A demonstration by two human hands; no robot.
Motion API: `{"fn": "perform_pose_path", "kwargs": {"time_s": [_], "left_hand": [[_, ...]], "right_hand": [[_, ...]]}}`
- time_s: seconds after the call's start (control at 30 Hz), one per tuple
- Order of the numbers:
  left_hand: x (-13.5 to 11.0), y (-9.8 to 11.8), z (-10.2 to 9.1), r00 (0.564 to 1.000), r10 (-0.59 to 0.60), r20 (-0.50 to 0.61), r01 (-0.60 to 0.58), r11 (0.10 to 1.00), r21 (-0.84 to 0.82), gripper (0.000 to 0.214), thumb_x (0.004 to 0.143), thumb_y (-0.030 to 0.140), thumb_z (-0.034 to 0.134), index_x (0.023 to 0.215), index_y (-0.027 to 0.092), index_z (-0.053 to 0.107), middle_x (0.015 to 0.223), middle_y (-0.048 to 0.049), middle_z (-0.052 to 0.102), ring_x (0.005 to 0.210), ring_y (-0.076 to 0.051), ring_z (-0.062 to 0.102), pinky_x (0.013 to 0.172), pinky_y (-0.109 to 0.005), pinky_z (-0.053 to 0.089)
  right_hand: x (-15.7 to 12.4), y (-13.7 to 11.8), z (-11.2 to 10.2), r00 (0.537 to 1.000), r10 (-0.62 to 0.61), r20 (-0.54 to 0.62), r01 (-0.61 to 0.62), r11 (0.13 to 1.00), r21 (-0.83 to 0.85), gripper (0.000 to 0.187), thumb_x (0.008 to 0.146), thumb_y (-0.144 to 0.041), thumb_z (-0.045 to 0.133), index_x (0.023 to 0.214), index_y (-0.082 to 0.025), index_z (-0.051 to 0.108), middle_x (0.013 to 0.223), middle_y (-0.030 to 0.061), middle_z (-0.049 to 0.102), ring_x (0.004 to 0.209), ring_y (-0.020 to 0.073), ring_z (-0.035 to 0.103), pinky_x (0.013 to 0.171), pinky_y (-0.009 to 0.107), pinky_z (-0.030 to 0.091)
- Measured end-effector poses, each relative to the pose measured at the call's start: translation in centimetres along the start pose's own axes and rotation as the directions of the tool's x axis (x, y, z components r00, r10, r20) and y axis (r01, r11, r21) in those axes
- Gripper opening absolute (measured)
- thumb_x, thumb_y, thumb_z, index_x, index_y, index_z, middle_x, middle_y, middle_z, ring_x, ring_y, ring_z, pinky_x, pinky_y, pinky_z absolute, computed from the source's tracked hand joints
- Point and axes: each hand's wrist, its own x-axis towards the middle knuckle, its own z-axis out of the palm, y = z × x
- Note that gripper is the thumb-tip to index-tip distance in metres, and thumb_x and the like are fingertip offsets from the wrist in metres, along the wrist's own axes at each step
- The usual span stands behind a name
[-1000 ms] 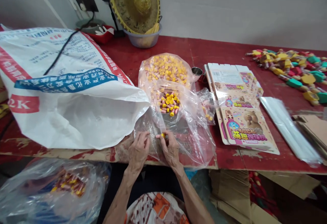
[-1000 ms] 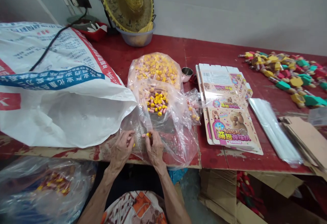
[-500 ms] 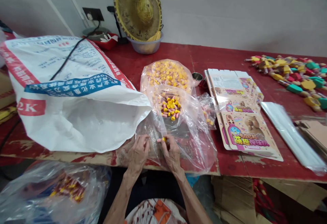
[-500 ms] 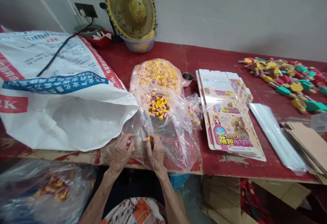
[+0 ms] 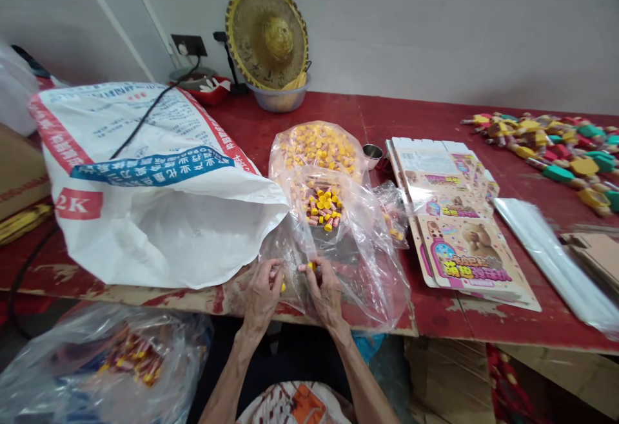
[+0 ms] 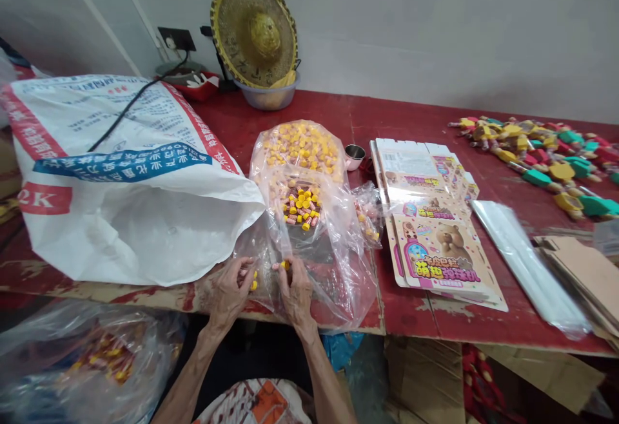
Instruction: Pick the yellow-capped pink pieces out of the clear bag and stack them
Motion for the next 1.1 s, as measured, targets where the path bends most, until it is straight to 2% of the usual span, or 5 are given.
{"fn": "perform_pose_path", "kwargs": {"time_s": [0.2, 0.43, 0.83, 1.1], "left_hand": [[-0.8, 0.6, 0.7, 0.999, -0.005, 0.031, 0.004, 0.998, 0.056, 0.022, 0.1, 0.025, 0.046, 0.103, 0.022, 0.067, 0.096, -0.0061, 0.073, 0.077, -0.017, 0.069, 0.068, -0.028, 0.056], [0.0, 1.1, 0.8, 0.993, -0.019, 0.117, 0.012, 0.998, 0.058, 0.02, 0.098, 0.023, 0.046, 0.1, 0.023, 0.066, 0.097, -0.0046, 0.071, 0.075, -0.015, 0.068, 0.065, -0.026, 0.055], [0.3, 0.7, 0.7, 0.994, -0.035, 0.101, 0.033, 0.999, 0.022, 0.017, 0.096, 0.026, 0.05, 0.1, 0.022, 0.066, 0.094, -0.0044, 0.072, 0.073, -0.016, 0.067, 0.067, -0.028, 0.055], [0.4, 0.4, 0.7, 0.999, -0.02, 0.05, 0.02, 1.0, 0.008, 0.022, 0.099, 0.033, 0.049, 0.098, 0.022, 0.068, 0.091, -0.0056, 0.073, 0.071, -0.017, 0.067, 0.069, -0.03, 0.057]], "right_hand": [[0.0, 0.1, 0.1, 0.999, -0.027, -0.017, 0.027, 1.0, 0.004, 0.028, 0.105, -0.044, 0.052, 0.109, -0.022, 0.07, 0.094, 0.0045, 0.072, 0.071, 0.0185, 0.063, 0.071, 0.031, 0.053], [0.1, 0.0, 0.0, 1.0, -0.01, 0.015, 0.009, 1.0, 0.029, 0.028, 0.106, -0.043, 0.05, 0.108, -0.021, 0.068, 0.098, 0.006, 0.073, 0.076, 0.0196, 0.065, 0.076, 0.032, 0.054], [0.1, 0.0, 0.1, 1.0, -0.02, -0.008, 0.02, 1.0, 0.008, 0.028, 0.106, -0.044, 0.052, 0.108, -0.022, 0.069, 0.094, 0.0047, 0.072, 0.07, 0.0183, 0.062, 0.071, 0.031, 0.052], [0.0, 0.0, 0.1, 1.0, -0.013, -0.01, 0.013, 1.0, 0.018, 0.03, 0.106, -0.046, 0.051, 0.107, -0.022, 0.069, 0.094, 0.0057, 0.072, 0.075, 0.0198, 0.065, 0.074, 0.032, 0.054]]}}
